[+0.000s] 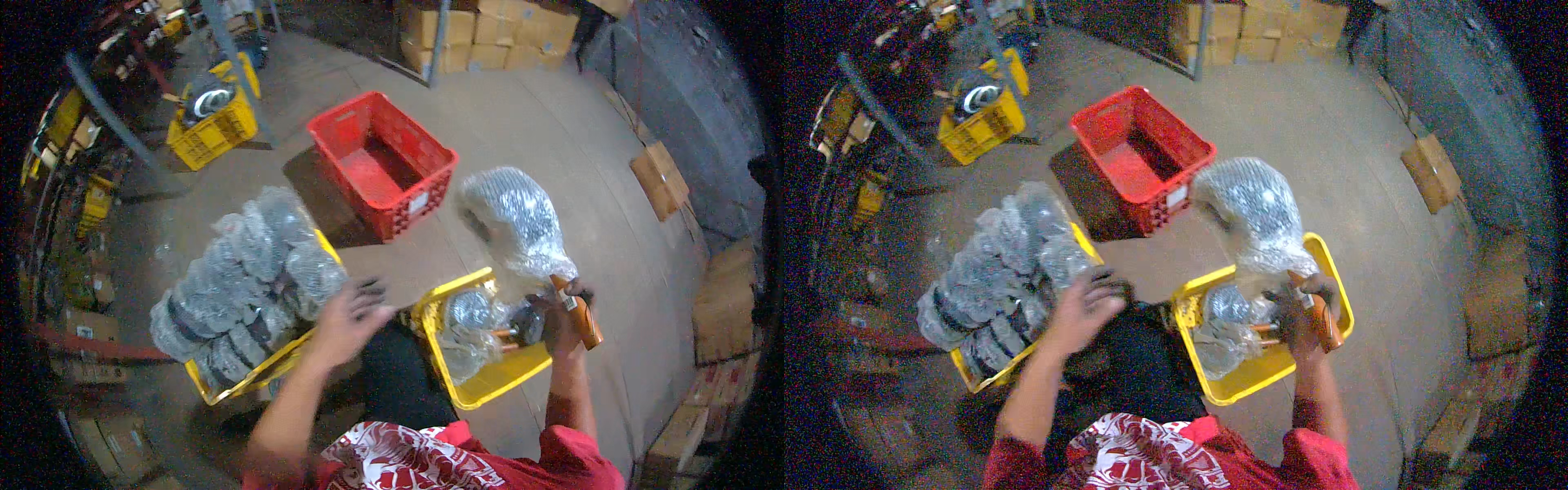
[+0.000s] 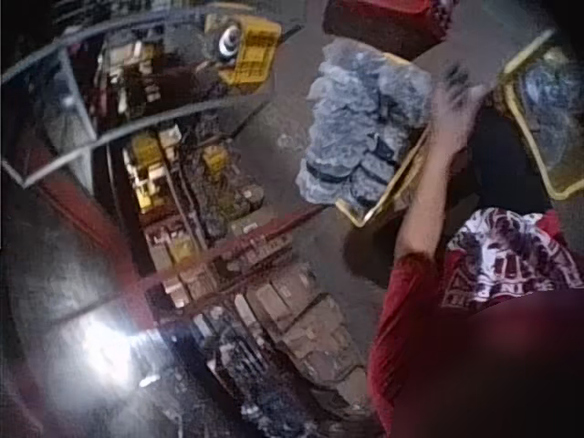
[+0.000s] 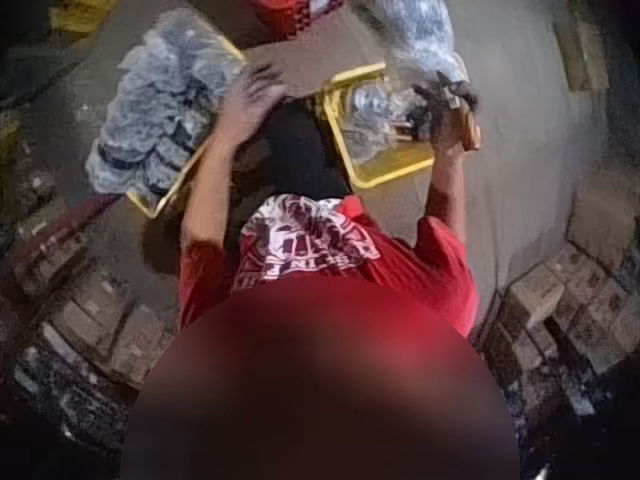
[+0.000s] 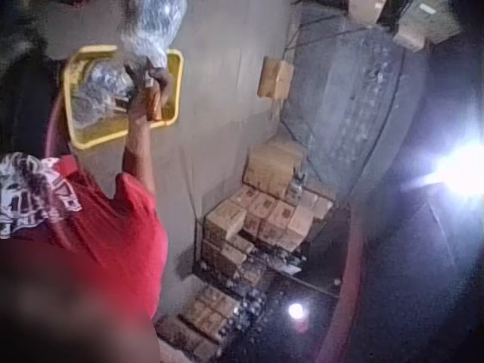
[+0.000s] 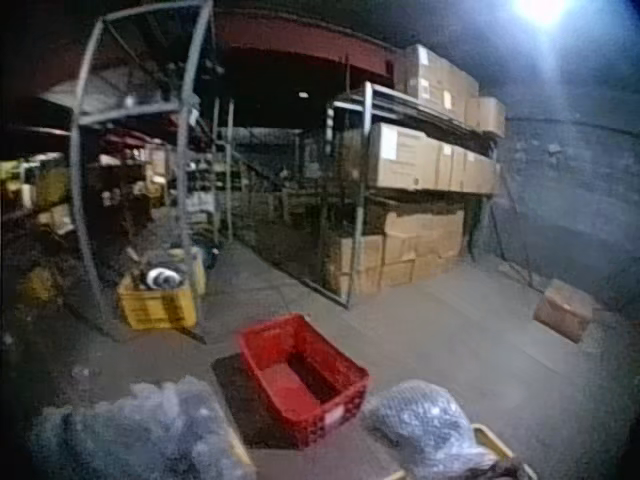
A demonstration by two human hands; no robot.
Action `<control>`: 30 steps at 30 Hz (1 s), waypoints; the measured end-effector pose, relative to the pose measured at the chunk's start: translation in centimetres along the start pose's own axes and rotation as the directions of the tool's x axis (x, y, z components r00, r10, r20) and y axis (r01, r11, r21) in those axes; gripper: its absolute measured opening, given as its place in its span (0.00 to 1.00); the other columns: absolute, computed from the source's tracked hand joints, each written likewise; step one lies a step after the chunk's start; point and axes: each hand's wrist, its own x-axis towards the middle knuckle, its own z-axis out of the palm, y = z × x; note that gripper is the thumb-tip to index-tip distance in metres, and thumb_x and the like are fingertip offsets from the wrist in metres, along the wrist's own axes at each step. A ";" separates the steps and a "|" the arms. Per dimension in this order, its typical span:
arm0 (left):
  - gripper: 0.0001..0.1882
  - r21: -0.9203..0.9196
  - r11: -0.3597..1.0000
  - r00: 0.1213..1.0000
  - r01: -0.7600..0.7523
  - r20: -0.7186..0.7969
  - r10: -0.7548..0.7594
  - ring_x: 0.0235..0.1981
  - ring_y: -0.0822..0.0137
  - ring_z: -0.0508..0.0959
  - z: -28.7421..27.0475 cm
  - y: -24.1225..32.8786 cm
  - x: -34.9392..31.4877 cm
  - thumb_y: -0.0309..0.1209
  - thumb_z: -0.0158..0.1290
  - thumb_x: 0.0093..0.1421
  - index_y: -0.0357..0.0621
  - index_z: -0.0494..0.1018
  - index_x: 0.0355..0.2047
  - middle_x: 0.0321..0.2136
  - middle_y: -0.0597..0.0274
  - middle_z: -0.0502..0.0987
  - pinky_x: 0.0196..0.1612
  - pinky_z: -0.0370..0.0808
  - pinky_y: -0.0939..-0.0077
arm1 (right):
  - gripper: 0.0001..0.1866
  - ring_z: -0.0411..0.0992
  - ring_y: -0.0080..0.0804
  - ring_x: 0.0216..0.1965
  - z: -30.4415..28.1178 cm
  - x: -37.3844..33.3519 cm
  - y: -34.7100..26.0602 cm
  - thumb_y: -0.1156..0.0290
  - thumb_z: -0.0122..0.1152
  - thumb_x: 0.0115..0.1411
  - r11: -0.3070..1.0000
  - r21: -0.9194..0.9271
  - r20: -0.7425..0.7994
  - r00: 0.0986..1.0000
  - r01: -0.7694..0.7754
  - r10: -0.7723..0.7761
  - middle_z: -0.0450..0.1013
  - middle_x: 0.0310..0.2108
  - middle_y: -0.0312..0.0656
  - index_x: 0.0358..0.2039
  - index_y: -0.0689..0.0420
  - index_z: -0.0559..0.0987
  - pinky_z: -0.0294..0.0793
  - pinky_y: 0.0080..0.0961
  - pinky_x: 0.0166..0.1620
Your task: The person transfers bubble-wrapped kitchenware from a red crate into two yellow crates. They handle each item individually, placing them into the yellow crates until the red crate is empty.
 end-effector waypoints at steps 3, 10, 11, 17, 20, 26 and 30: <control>0.47 0.529 0.747 0.838 -0.402 -0.116 0.533 0.64 0.43 0.60 1.9 3.7 0.8 0.41 0.70 0.44 0.48 0.61 0.63 0.61 0.42 0.58 0.67 0.58 0.52 | 0.22 0.70 0.41 0.52 9.5 0.5 -1.4 0.77 0.60 0.58 0.903 0.429 0.245 0.958 0.032 -0.151 0.68 0.51 0.43 0.50 0.46 0.66 0.80 0.45 0.46; 0.25 0.822 0.570 0.665 -0.011 -0.419 0.618 0.52 0.46 0.71 -7.7 4.8 -1.0 0.39 0.61 0.53 0.41 0.73 0.50 0.48 0.48 0.74 0.55 0.65 0.51 | 0.22 0.75 0.34 0.37 27.0 0.3 0.1 0.56 0.58 0.58 0.539 0.670 0.522 0.840 -0.511 0.147 0.75 0.43 0.41 0.49 0.55 0.73 0.74 0.31 0.38; 0.23 0.839 0.544 0.585 -0.002 -0.440 0.681 0.50 0.47 0.71 -9.1 4.1 -1.9 0.37 0.60 0.53 0.41 0.74 0.48 0.47 0.49 0.75 0.53 0.66 0.51 | 0.19 0.75 0.33 0.36 29.1 0.0 1.1 0.57 0.58 0.58 0.562 0.633 0.489 0.838 -0.533 0.244 0.75 0.41 0.38 0.46 0.51 0.74 0.74 0.30 0.37; 0.15 0.876 0.413 0.701 -0.250 -0.131 0.701 0.45 0.53 0.75 -10.2 -3.6 -8.9 0.36 0.59 0.56 0.42 0.73 0.40 0.44 0.53 0.76 0.48 0.69 0.57 | 0.18 0.69 0.41 0.53 37.2 -3.0 7.5 0.61 0.59 0.56 0.435 0.610 0.600 0.745 -0.662 0.292 0.73 0.48 0.40 0.48 0.46 0.73 0.70 0.45 0.56; 0.17 0.489 0.843 0.758 -0.223 -0.457 0.466 0.44 0.58 0.76 -12.1 -6.8 -11.2 0.39 0.57 0.60 0.42 0.70 0.43 0.43 0.58 0.76 0.46 0.70 0.60 | 0.18 0.70 0.41 0.52 38.0 -4.1 8.5 0.62 0.58 0.57 0.334 0.562 0.675 0.652 -0.757 0.344 0.73 0.48 0.41 0.48 0.47 0.72 0.70 0.45 0.55; 0.31 -0.620 0.765 0.813 -0.178 -0.530 -0.241 0.50 0.64 0.74 -17.7 -6.1 -9.3 0.57 0.52 0.62 0.43 0.69 0.53 0.45 0.62 0.77 0.52 0.70 0.65 | 0.22 0.72 0.41 0.50 38.5 -6.9 6.9 0.63 0.59 0.57 0.468 0.509 0.670 0.674 -0.722 0.312 0.73 0.48 0.42 0.52 0.52 0.71 0.72 0.42 0.54; 0.28 -0.846 0.511 0.978 -0.150 -0.203 -0.048 0.46 0.61 0.77 -17.7 -2.6 -6.7 0.55 0.55 0.60 0.47 0.71 0.51 0.47 0.58 0.77 0.51 0.73 0.63 | 0.22 0.72 0.31 0.46 39.6 -8.5 6.2 0.67 0.62 0.57 0.843 0.403 0.664 0.748 -0.357 -0.001 0.74 0.45 0.40 0.52 0.56 0.72 0.71 0.31 0.52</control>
